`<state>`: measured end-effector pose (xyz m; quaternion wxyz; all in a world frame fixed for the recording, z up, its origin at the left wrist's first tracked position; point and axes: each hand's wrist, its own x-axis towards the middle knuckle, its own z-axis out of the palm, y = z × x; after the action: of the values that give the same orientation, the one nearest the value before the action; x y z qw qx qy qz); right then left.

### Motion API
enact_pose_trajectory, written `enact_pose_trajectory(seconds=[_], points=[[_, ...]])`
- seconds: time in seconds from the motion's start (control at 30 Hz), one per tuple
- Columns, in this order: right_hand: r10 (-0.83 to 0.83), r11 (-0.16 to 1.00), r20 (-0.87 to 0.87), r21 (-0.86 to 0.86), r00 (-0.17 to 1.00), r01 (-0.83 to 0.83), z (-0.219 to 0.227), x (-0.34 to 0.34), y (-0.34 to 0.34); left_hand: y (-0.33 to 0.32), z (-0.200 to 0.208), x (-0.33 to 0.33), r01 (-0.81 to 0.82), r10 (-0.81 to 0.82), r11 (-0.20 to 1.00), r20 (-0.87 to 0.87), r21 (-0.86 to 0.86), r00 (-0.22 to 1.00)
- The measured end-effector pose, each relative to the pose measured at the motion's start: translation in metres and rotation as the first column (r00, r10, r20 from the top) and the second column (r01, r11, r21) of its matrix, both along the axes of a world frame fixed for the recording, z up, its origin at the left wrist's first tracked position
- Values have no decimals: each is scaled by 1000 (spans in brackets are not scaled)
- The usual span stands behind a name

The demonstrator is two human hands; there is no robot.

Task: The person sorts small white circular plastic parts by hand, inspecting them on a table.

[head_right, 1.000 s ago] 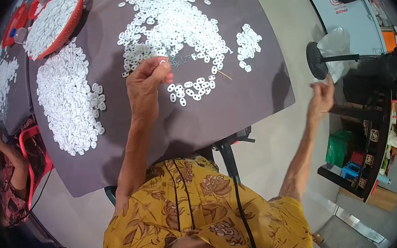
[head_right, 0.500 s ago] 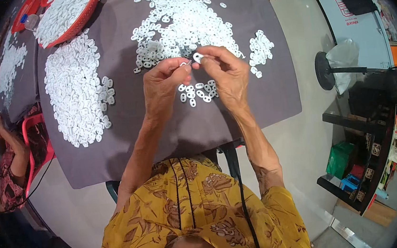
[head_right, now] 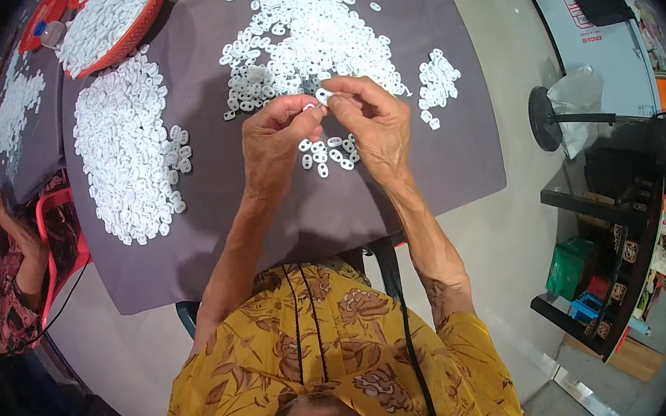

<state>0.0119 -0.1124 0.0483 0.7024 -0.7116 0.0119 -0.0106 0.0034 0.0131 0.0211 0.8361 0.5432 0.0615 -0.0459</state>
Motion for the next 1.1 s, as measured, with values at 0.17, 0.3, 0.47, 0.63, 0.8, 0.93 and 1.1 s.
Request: enact_pose_trajectory(seconds=[0.17,0.3,0.47,0.63,0.8,0.93,1.1], points=[[5,999,35,-37,999,-4,-4,-1,-1,-1,0,0,19,-18,1000,-15,24,1000],[54,987,57,-155,997,-44,-6,-3,-5,3,-1,-1,49,-48,998,-20,32,999],[111,975,49,-201,993,-99,-8,-2,-9,4,-8,2,60,-60,998,-7,-1,998],[95,980,1,-177,995,-93,-7,-6,-10,4,-12,1,84,-85,996,42,12,995],[90,987,-19,-133,996,-92,-7,-4,-9,4,-14,1,81,-78,995,44,-65,996],[92,989,-41,-111,995,-96,-4,-4,-10,6,-12,0,113,-112,993,40,-32,993],[115,989,-96,-78,989,-122,-6,-1,-12,6,-15,2,124,-120,989,62,-75,991]])
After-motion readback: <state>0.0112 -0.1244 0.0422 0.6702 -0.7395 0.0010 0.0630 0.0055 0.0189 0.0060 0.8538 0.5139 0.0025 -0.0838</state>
